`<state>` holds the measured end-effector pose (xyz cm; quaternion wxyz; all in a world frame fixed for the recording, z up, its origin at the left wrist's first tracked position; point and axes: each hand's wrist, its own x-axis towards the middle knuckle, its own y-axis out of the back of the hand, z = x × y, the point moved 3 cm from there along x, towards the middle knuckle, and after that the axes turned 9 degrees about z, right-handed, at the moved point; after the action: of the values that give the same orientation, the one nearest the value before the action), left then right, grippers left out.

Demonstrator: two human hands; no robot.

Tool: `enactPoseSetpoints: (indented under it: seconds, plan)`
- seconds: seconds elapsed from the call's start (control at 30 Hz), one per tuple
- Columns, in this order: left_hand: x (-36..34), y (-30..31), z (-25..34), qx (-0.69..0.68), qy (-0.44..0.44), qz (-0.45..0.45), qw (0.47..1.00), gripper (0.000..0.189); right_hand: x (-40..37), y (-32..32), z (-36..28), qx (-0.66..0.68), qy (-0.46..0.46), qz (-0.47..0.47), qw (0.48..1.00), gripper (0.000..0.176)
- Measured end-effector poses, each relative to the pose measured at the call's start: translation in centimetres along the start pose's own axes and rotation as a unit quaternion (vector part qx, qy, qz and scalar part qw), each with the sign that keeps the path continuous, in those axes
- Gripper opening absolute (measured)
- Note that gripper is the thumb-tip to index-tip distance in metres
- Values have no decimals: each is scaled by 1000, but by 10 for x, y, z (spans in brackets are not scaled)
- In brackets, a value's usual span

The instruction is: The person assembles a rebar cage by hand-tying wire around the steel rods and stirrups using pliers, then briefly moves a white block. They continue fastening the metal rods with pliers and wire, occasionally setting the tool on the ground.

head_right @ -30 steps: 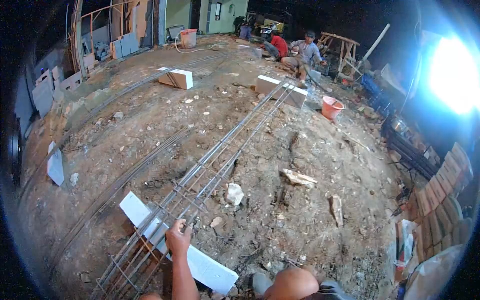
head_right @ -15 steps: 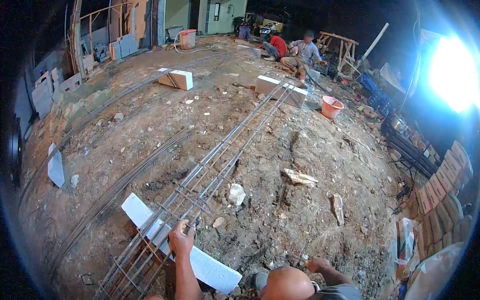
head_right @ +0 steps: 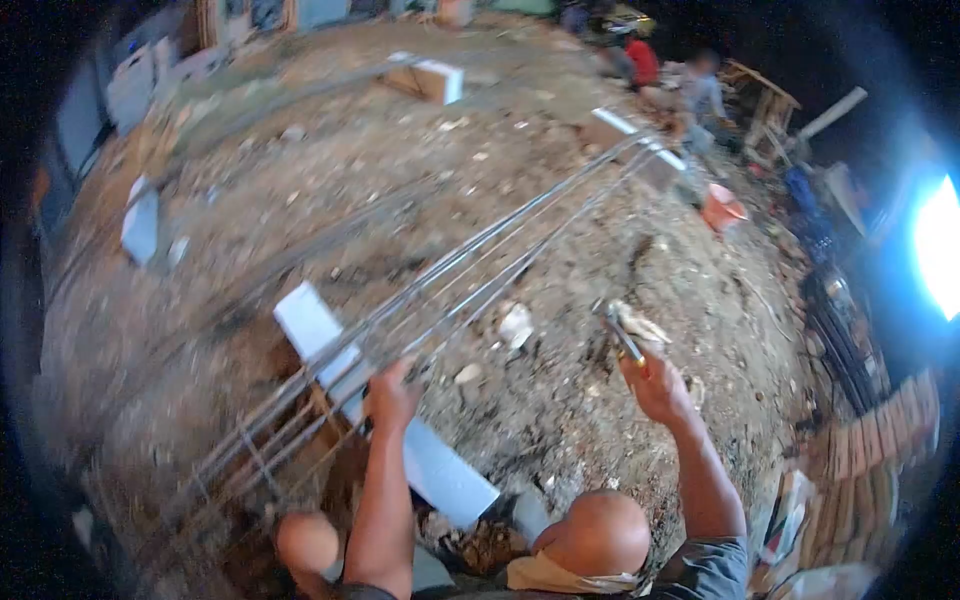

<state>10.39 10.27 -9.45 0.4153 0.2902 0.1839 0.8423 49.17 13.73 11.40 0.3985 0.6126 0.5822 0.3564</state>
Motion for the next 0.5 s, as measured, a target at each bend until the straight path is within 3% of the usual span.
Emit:
enactPoseSetpoints:
  seconds: [0.1, 0.17, 0.2, 0.23, 0.3, 0.37, 0.4, 0.43, 0.5]
  plan:
    - [-1, -1, -2, 10, -34, 7, 999, 36, 27, -26, -1, 181, 71, -13, 981, 37]
    - [-3, -2, -3, 8, -24, 1, 1000, 36, 20, -16, -23, 185, -34, 18, 982, 39]
    - [-1, 4, 5, -8, -26, 6, 1000, 36, 26, -18, -14, 249, 75, 56, 964, 41]
    - [0, 7, 9, -26, -29, 14, 999, 35, 21, -12, -15, 206, 70, 136, 967, 46]
    - [2, 7, 11, -14, 3, -6, 1000, 35, 11, -2, 6, 136, -44, 236, 961, 48]
    - [4, 15, 21, 32, 39, -37, 998, 35, 13, 9, 54, 285, -45, 270, 919, 53]
    - [3, 6, 12, 14, 22, -25, 999, 35, -8, 25, 32, 264, -131, 220, 930, 56]
    - [3, 5, 12, 14, 22, -28, 999, 35, -13, 31, 8, 367, 43, 206, 906, 60]
    - [3, 4, 12, -12, 4, -4, 1000, 34, -5, 40, 7, 469, 98, 193, 856, 61]
